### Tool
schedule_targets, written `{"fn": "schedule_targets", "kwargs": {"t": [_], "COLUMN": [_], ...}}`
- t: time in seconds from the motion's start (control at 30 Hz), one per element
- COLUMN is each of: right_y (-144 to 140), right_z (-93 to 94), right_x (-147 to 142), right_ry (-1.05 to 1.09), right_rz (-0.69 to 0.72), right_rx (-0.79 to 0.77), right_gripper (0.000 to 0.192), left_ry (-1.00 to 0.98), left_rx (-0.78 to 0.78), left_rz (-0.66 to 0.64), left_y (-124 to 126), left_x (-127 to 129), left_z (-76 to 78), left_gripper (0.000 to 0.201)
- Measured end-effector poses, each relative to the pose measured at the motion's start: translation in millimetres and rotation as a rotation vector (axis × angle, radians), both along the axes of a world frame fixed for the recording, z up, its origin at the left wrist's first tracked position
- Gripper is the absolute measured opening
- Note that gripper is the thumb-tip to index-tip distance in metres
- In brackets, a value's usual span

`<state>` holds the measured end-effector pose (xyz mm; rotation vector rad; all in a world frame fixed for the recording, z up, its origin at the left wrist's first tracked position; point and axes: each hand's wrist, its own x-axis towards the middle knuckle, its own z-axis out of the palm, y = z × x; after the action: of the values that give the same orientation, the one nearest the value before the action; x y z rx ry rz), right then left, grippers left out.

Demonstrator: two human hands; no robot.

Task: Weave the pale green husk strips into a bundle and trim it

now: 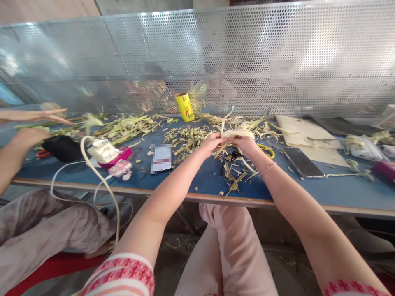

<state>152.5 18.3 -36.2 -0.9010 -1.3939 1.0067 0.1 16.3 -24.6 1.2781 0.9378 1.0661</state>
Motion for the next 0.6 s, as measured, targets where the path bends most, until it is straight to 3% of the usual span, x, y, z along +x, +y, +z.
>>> {"fn": "schedule_targets", "kwargs": {"t": [0.33, 0.43, 0.6], "right_y": [-4.5, -2.6, -1.5], "right_z": [2.9, 2.3, 4.3], "right_x": [3.1, 3.0, -0.1], "right_ry": [-0.186, -0.218, -0.211], "right_rz": [-0.052, -0.1, -0.061], "right_rx": [0.176, 0.18, 0.188], "right_gripper": [0.034, 0.037, 0.039], "left_ry": [0.053, 0.034, -0.008], "left_rx": [0.036, 0.007, -0.039], "left_rz": [0.036, 0.047, 0.043], "left_y": [0.0, -2.4, -4.0], "left_x": [0.4, 1.3, 2.8], "left_z": [-1.0, 1.7, 5.3], "left_gripper": [0.014, 0.01, 0.01]}}
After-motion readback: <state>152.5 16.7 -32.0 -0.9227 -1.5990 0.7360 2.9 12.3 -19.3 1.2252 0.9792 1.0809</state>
